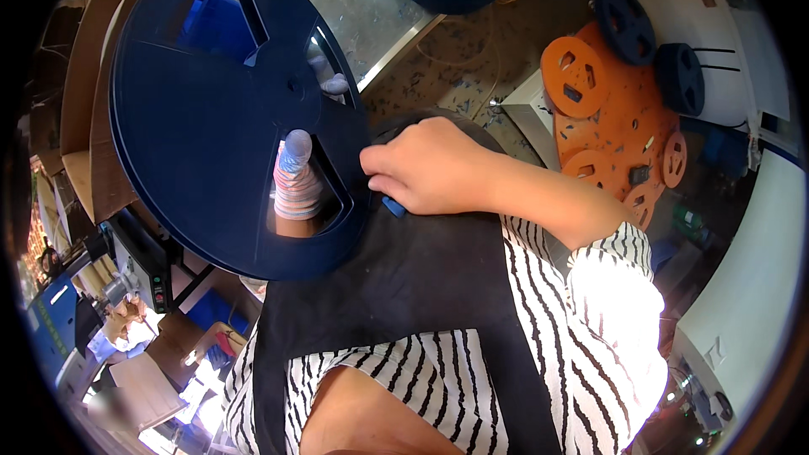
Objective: The person uses a utility knife to trim excess plastic from the edges of blue plastic spools. They hold each spool with a gloved left hand and scrape the knife along the rim, then place the spool into a blue bin. The process repeats for multiple spools in a workshop setting.
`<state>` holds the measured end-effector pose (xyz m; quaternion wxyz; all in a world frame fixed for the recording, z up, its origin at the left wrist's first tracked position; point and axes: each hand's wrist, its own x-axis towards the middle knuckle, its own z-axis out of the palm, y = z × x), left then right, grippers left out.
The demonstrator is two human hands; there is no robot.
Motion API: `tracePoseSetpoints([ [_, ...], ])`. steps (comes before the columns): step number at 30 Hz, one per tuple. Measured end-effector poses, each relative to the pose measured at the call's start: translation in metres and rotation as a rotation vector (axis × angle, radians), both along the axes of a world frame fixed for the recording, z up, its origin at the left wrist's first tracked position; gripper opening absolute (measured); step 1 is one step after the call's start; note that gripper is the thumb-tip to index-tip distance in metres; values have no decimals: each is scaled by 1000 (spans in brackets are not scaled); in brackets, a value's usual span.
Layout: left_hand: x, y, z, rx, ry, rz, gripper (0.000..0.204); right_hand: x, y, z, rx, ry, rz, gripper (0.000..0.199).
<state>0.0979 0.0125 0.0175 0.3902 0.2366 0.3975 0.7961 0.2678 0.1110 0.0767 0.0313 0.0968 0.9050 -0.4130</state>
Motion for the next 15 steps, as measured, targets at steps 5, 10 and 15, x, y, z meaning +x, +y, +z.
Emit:
tracePoseSetpoints([
  [5,3,-4,-6,-82,82,29,92,-18,14,5,83,109,-102,15],
  [10,1,-8,-7,-157,38,1,102,-16,3,-1,91,80,-31,15],
  [15,-5,-8,-14,-112,-25,-68,98,-6,1,2,-26,38,9,16],
])
